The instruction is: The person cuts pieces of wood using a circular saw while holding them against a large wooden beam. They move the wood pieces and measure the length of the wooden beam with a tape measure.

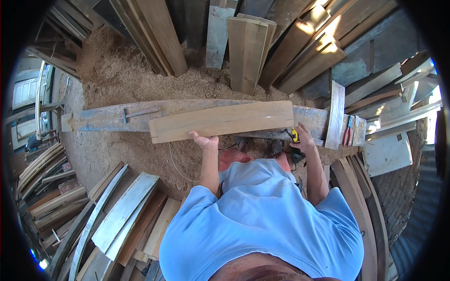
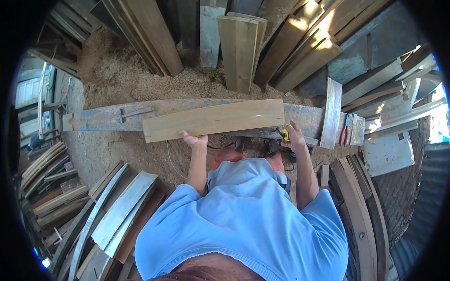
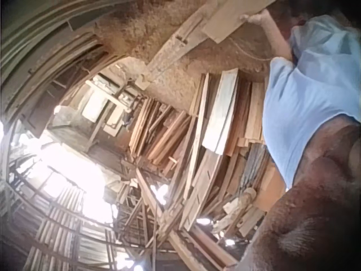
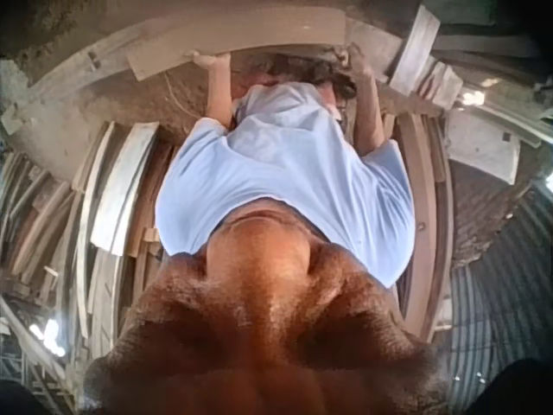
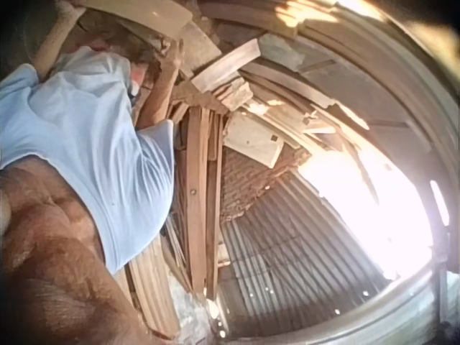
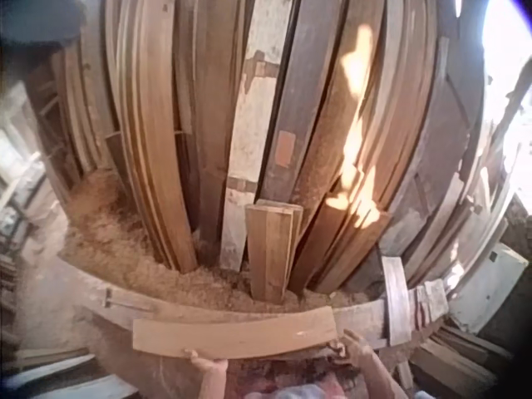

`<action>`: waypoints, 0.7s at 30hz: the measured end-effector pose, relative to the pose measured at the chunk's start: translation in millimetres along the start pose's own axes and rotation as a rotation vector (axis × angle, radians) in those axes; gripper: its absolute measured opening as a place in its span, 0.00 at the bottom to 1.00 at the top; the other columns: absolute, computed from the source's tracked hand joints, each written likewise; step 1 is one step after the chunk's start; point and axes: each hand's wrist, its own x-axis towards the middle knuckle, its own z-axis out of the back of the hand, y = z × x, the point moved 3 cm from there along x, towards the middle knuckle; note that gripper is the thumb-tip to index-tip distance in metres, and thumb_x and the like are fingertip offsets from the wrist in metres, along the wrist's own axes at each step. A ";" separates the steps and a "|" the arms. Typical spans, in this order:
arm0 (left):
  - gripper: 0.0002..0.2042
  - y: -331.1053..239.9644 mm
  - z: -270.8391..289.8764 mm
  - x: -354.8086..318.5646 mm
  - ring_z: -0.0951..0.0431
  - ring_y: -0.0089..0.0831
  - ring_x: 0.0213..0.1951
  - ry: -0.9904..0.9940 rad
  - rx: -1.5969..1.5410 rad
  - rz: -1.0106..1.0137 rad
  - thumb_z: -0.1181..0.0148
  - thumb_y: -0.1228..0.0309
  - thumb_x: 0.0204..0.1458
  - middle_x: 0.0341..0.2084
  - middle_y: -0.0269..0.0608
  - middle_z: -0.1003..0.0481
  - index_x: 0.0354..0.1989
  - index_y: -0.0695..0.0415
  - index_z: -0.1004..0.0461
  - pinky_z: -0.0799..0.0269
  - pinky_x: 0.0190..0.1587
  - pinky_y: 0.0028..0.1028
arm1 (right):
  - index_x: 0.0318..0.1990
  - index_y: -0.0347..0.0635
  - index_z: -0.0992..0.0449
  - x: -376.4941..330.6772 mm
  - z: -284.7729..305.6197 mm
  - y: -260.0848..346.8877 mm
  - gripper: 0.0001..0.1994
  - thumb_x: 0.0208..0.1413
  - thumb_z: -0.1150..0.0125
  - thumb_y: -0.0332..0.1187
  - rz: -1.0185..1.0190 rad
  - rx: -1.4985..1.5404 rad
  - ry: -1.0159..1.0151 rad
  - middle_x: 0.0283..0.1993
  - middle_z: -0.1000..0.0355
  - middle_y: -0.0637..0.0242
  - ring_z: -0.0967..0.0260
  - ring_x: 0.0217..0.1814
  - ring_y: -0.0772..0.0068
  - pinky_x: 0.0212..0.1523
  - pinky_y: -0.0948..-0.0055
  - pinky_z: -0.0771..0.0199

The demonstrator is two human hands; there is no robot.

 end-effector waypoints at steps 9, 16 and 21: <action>0.31 -57.0 -21.4 76.1 0.20 0.39 0.53 1.350 -0.261 0.139 0.54 0.40 0.66 0.49 0.41 0.18 0.60 0.55 0.26 0.27 0.58 0.48 | 0.67 0.57 0.29 -30.9 -18.9 -7.8 0.27 0.68 0.43 0.59 -0.067 0.457 0.450 0.55 0.23 0.61 0.22 0.50 0.54 0.47 0.43 0.19; 0.24 -25.7 -50.4 63.2 0.19 0.39 0.52 1.211 -0.459 0.341 0.57 0.49 0.70 0.46 0.43 0.18 0.54 0.56 0.24 0.27 0.59 0.45 | 0.58 0.54 0.23 -1.6 -0.4 -30.3 0.24 0.63 0.34 0.57 -0.143 0.252 0.300 0.51 0.21 0.64 0.23 0.50 0.62 0.47 0.46 0.22; 0.20 -21.2 -50.4 56.9 0.18 0.39 0.52 1.119 -0.440 0.316 0.59 0.55 0.73 0.44 0.45 0.17 0.49 0.56 0.22 0.27 0.61 0.43 | 0.56 0.56 0.21 -13.6 7.0 -40.0 0.19 0.60 0.28 0.45 -0.151 0.103 0.371 0.51 0.20 0.70 0.24 0.52 0.67 0.50 0.48 0.23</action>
